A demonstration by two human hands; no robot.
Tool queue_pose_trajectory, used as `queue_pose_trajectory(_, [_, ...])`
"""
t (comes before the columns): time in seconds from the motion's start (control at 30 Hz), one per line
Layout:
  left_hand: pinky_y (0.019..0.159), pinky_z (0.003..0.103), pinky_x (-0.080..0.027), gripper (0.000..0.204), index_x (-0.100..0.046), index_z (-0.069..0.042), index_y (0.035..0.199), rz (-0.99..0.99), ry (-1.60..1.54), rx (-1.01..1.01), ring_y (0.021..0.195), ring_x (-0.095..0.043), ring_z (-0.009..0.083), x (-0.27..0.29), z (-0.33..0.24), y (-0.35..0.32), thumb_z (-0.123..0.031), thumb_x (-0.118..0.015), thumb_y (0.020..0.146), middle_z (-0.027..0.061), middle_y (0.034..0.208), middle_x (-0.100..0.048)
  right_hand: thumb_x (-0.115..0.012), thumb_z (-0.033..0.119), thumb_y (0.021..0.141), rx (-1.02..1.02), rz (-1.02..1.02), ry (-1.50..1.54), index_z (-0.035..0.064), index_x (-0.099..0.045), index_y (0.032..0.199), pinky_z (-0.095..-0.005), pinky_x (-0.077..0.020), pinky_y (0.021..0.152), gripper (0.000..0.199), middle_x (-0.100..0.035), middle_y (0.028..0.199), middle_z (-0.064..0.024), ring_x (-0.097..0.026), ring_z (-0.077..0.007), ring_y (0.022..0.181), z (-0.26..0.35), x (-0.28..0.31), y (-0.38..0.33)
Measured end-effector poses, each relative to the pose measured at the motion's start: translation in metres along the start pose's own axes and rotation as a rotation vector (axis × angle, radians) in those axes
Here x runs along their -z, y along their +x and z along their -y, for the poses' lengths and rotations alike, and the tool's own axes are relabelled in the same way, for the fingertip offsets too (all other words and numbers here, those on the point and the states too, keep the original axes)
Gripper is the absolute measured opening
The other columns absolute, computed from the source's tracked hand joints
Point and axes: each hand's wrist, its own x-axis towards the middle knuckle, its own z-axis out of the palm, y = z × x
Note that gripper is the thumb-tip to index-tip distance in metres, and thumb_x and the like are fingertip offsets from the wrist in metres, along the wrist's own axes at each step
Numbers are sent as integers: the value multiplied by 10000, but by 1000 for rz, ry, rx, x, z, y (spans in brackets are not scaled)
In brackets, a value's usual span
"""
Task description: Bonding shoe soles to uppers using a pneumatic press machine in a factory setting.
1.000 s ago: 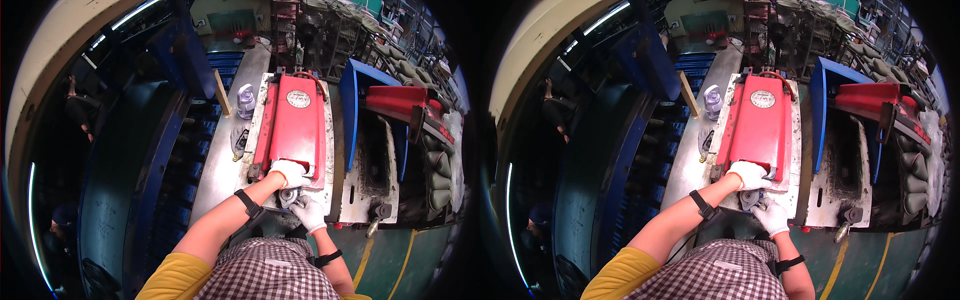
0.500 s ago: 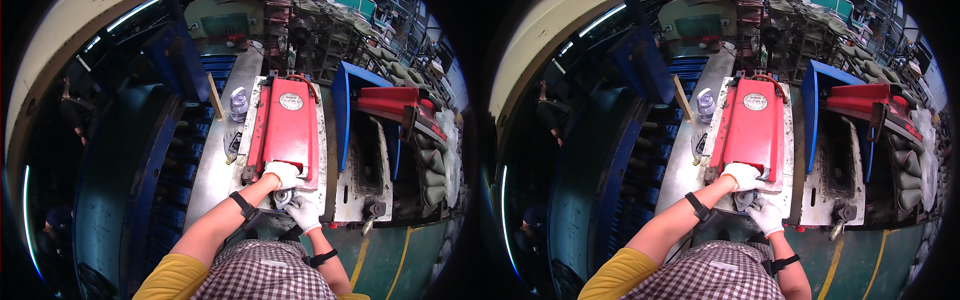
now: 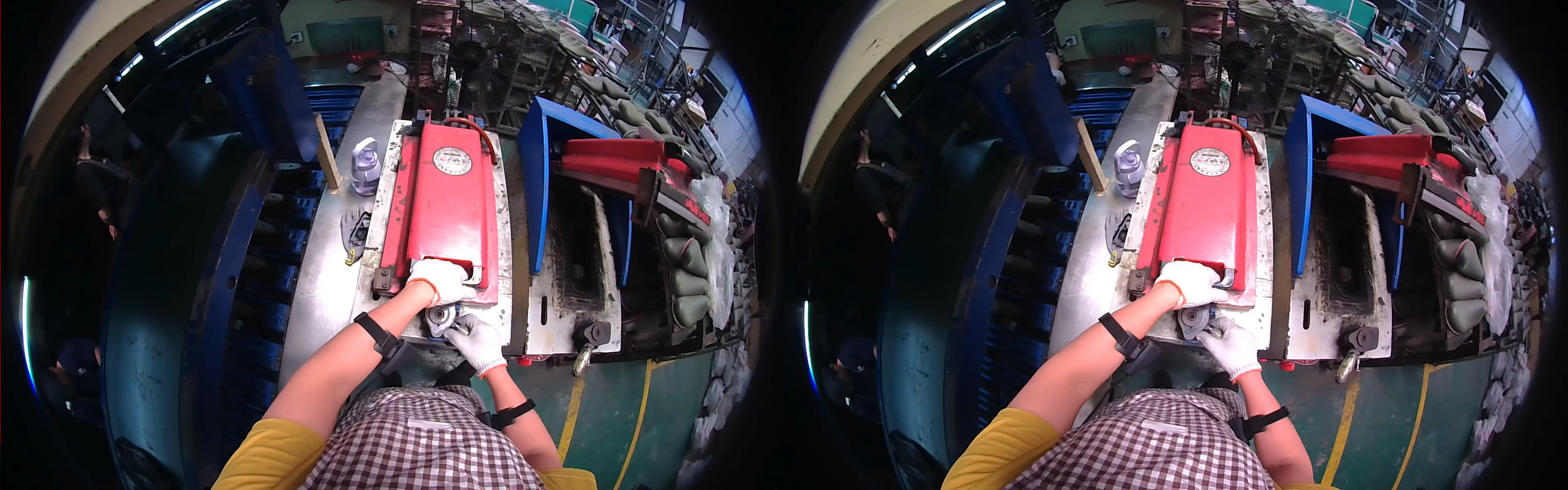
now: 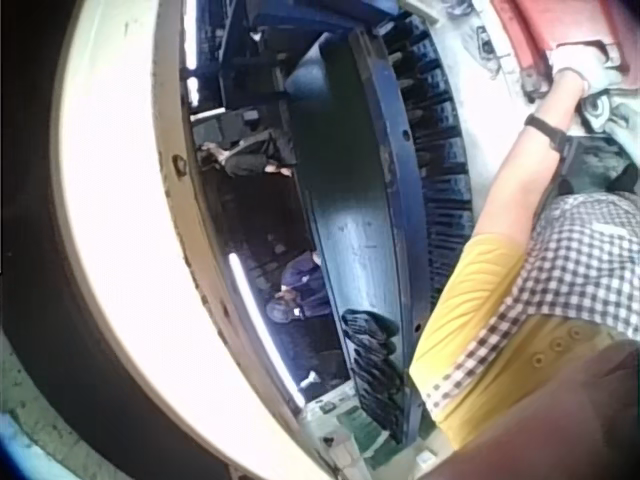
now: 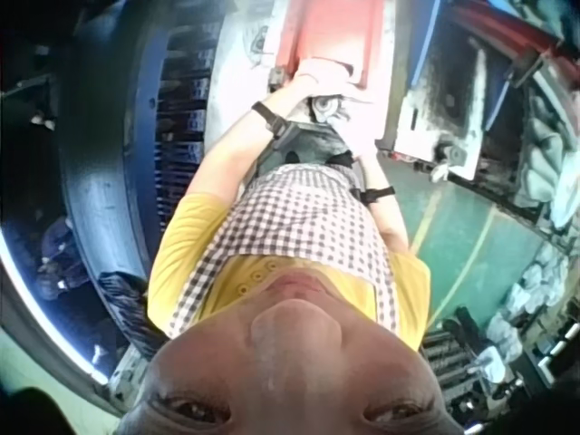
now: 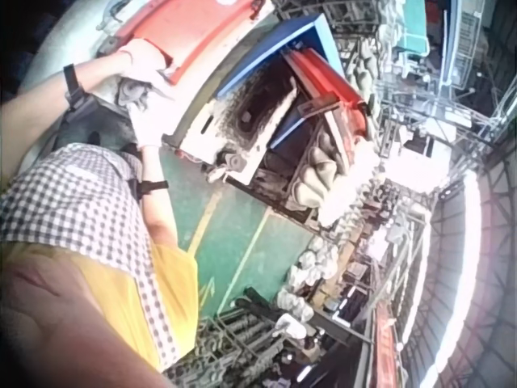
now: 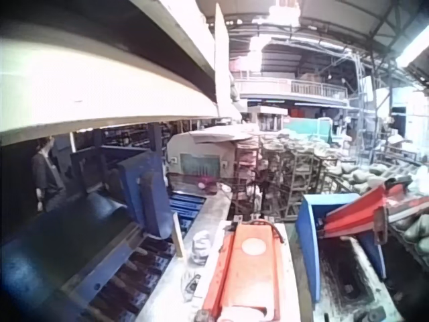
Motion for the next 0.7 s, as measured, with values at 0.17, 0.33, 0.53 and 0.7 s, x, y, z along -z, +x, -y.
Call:
queue_pose_trajectory(0.17, [962, 464, -573, 598, -805, -157, 1177, -6, 10, -1, 1122, -748, 320, 0, 0, 0, -659, -578, 944, 126, 1194, -788, -824, 503, 832, -14, 22, 5, 111, -787, 1084, -427, -603, 861, 467, -798, 977, -172, -781, -345, 933, 1, 1, 0])
queue_pose_trajectory(0.33, [964, 465, -571, 596, -802, -154, 1176, 1, 15, 6, 1124, -747, 320, 0, -1, 0, -656, -579, 946, 126, 1193, -788, -820, 510, 835, 13, 10, -7, 118, -790, 1098, -431, -605, 855, 474, -796, 965, -178, -782, -346, 922, -1, 0, 1])
queue_pose_trajectory(0.53, [958, 467, -574, 595, -800, -156, 1180, -18, 8, -8, 1116, -750, 323, -1, 1, 0, -656, -579, 947, 126, 1193, -788, -823, 514, 830, 29, -7, -15, 119, -786, 1102, -432, -604, 849, 481, -794, 953, -180, -780, -353, 917, -5, -2, 0])
queue_pose_trajectory(0.7, [951, 471, -576, 595, -805, -158, 1163, -11, 0, 6, 1106, -754, 325, -2, 0, -1, -663, -580, 944, 128, 1176, -791, -824, 509, 824, 15, -9, -25, 117, -786, 1095, -429, -600, 846, 477, -794, 957, -179, -780, -348, 919, -1, 0, -1])
